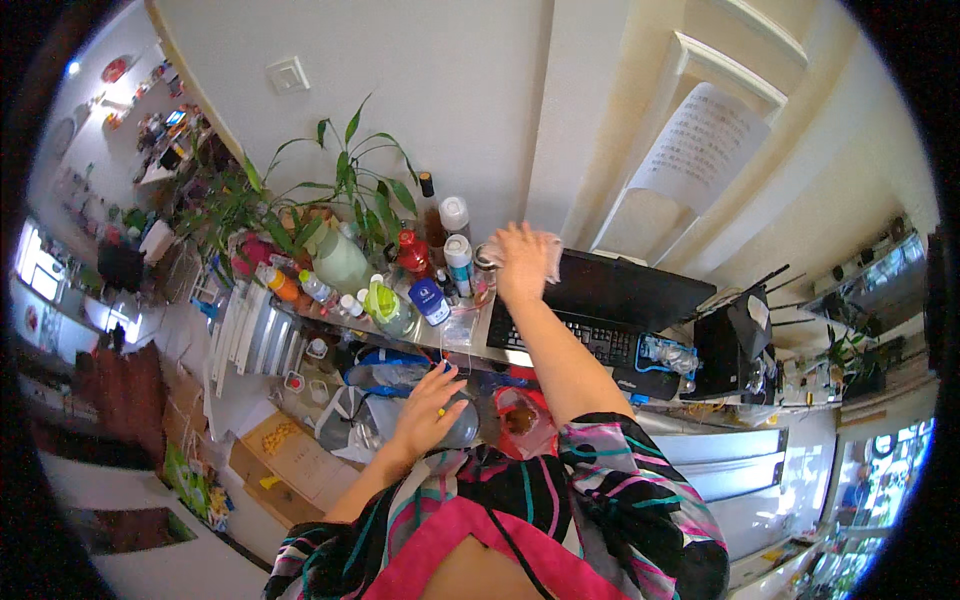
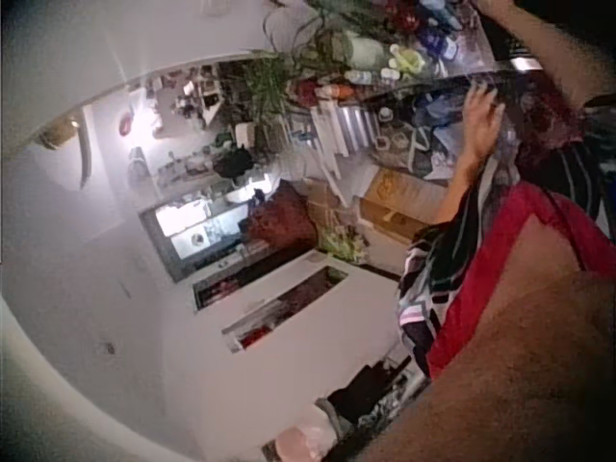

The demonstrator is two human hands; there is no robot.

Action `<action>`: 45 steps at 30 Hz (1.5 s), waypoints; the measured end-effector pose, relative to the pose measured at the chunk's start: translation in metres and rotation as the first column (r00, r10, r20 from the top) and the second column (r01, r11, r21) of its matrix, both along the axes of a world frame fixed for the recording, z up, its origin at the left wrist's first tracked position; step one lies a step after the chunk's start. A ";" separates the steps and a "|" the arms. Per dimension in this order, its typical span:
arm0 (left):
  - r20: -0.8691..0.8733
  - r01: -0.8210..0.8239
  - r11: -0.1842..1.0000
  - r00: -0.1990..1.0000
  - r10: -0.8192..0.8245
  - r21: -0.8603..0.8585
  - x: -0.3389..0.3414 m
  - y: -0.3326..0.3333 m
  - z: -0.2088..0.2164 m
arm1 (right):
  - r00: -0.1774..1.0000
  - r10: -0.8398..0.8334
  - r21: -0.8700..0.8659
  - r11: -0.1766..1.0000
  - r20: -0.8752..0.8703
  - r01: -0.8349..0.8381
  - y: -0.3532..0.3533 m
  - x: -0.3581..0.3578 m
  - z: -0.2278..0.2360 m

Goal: The person wipes a white table with a cloth, then moves to a desk area to wipe a laptop, keyboard, and router. They also wipe a drawer front and handle a small blue container and a set of pens, placing them back on the desk.

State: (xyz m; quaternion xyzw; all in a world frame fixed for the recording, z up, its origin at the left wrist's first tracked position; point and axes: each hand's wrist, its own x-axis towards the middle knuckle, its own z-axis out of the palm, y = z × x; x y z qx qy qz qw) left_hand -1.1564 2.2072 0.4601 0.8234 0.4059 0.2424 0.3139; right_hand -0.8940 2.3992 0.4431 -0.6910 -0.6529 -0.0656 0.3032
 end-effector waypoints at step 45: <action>-0.018 0.078 0.914 0.997 -0.077 0.399 0.157 0.249 -0.007 | 0.965 -0.211 0.027 0.977 0.154 0.210 -0.116 0.172 0.022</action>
